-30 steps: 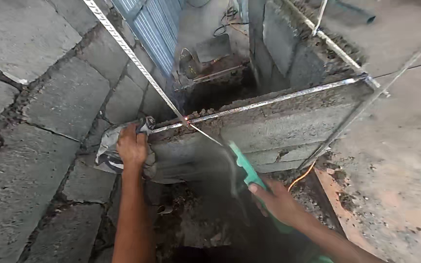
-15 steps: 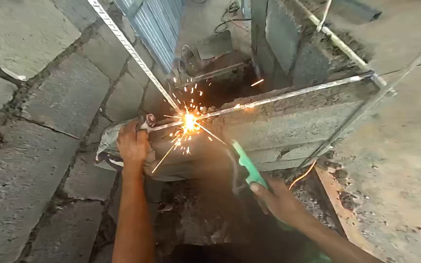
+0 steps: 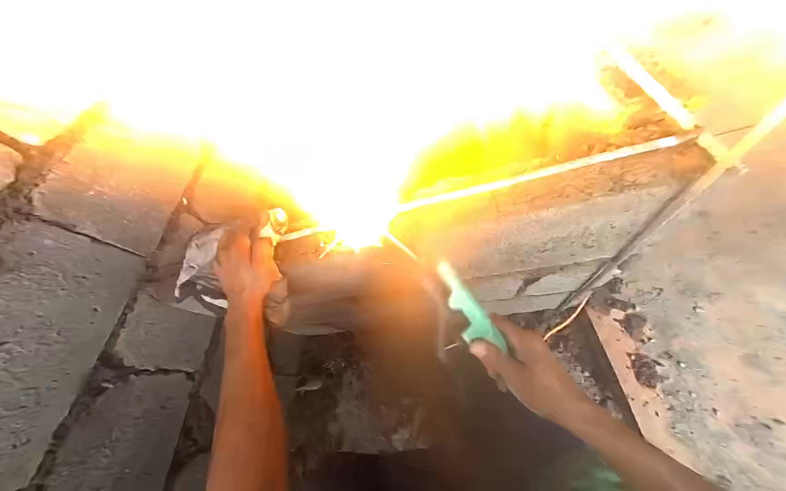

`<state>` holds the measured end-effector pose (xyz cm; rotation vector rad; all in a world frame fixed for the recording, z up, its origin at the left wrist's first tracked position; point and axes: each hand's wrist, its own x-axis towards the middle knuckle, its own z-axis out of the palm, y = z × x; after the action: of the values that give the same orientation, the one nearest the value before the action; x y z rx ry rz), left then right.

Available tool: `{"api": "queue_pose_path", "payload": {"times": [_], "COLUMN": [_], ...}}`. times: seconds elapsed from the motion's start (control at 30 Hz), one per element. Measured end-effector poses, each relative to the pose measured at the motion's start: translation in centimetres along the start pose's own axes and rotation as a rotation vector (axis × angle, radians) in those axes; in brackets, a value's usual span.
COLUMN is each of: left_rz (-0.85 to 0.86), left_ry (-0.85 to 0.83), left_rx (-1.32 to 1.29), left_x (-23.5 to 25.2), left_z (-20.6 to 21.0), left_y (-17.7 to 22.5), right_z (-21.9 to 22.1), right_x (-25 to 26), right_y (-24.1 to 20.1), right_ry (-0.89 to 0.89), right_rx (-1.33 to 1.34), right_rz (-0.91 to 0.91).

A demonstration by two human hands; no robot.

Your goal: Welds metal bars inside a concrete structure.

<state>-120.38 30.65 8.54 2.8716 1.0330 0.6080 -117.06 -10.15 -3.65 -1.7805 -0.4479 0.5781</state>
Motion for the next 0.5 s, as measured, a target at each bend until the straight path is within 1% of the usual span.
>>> {"api": "queue_pose_path", "payload": {"times": [0.03,0.07,0.1,0.17,0.27,0.33,0.5], "left_rz": [0.091,0.135,0.161,0.157,0.14,0.162,0.163], "left_ry": [0.124,0.119,0.103,0.083,0.089,0.101,0.108], "left_rx": [-0.099,-0.139,-0.156,-0.151,-0.134,-0.126,-0.115], "left_x": [0.1,0.2,0.3,0.3,0.7,1.1,1.3], "left_z": [1.7,2.1,2.2,2.2,1.9,2.1,2.3], "left_y": [-1.6,-2.5,-3.0,-3.2,-3.0,-3.1,-3.5], "right_z": [0.2,0.2,0.3,0.4,0.6,0.7,1.0], "right_x": [0.3,0.4,0.3,0.3,0.6,0.8,1.0], "right_y": [1.4,2.0,2.2,2.0,1.7,1.8,2.0], "right_ry": [0.012,-0.019,-0.057,-0.088,-0.102,-0.113,-0.107], "right_rx": [-0.074,-0.071,-0.045,-0.001,0.088,0.123,0.138], "right_rz": [-0.103,-0.141,-0.139,-0.099,-0.099,-0.089,-0.079]}}
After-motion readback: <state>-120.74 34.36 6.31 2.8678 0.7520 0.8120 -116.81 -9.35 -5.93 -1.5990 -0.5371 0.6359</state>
